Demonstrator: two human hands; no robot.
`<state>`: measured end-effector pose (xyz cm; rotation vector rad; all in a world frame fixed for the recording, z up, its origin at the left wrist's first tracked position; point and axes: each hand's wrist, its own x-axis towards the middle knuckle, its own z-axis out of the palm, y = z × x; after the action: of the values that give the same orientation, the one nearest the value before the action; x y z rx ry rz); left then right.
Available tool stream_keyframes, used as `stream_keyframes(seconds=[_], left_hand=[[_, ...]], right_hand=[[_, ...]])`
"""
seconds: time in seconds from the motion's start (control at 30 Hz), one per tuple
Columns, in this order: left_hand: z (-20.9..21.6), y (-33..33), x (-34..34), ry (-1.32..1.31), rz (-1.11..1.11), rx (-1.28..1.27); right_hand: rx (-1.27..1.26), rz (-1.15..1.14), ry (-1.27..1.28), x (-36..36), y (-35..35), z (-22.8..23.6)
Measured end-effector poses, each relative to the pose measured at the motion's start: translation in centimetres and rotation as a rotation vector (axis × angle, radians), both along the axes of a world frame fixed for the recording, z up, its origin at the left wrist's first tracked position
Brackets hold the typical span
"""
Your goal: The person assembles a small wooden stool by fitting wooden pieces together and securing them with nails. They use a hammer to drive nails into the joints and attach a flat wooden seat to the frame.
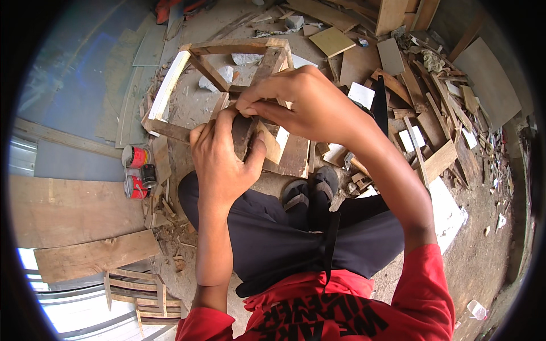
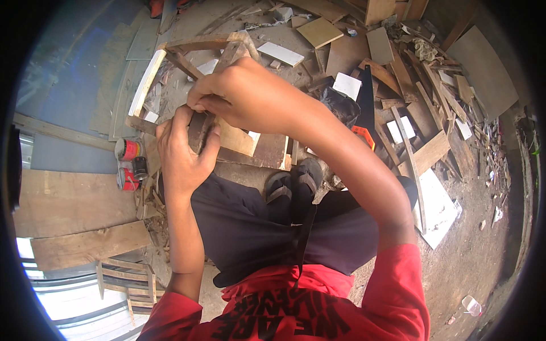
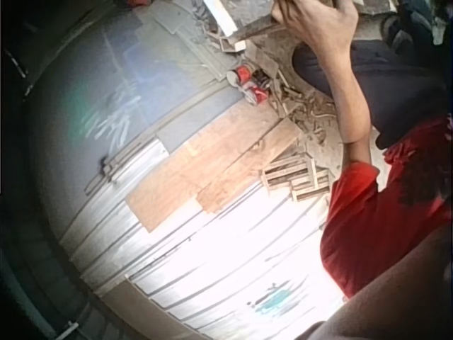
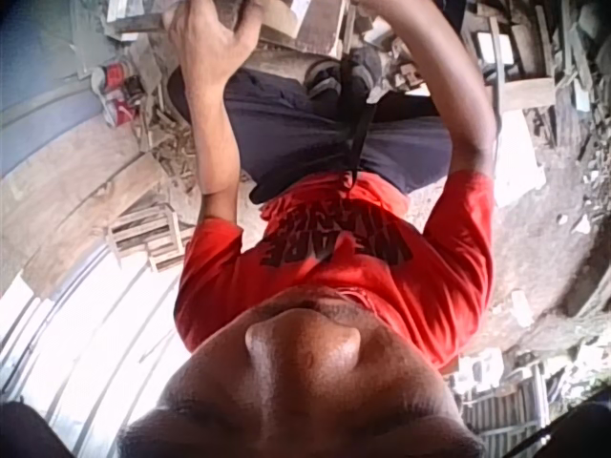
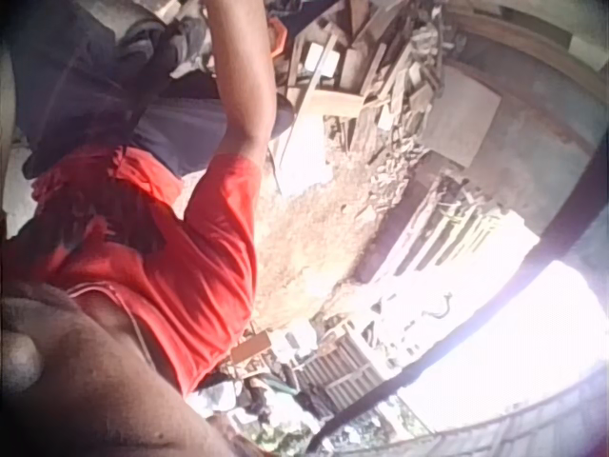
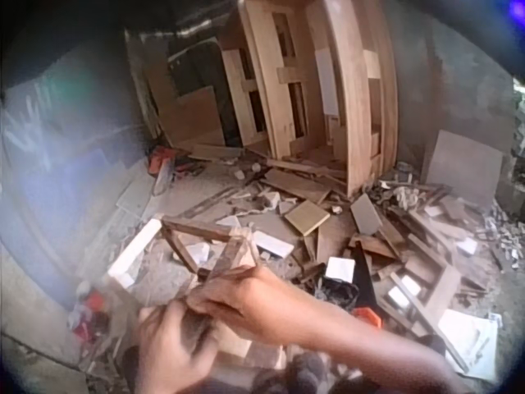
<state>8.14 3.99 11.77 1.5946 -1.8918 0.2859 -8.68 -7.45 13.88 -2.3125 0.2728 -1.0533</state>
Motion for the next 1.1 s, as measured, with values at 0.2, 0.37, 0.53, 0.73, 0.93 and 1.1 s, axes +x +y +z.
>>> stream_keyframes(seconds=[0.2, 0.37, 0.53, 0.73, 0.93, 1.1], left_hand=[[-0.1, 0.1, -0.1, -0.024, 0.002, -0.003], [0.0, 0.0, -0.2, -0.013, -0.004, -0.018], [0.0, 0.0, -0.3, -0.009, 0.01, -0.036], [-0.6, -0.4, -1.0, 0.029, 0.084, -0.123], [-0.8, -0.4, -1.1, 0.053, 0.122, -0.125], [-1.0, -0.6, -1.2, 0.071, 0.134, -0.129]], right_hand=[[-0.294, -0.053, -0.15, -0.2, 0.4, -2.6], [-0.386, -0.075, -0.134, -0.5, 0.0, -3.4], [-0.511, -0.061, -0.106, -0.7, -1.2, -2.4], [-0.431, 0.005, -0.119, 0.1, -1.0, -2.9], [-0.384, -0.003, -0.154, 0.0, -0.6, -3.9], [-0.31, -0.026, -0.151, -0.3, -0.1, -4.8]])
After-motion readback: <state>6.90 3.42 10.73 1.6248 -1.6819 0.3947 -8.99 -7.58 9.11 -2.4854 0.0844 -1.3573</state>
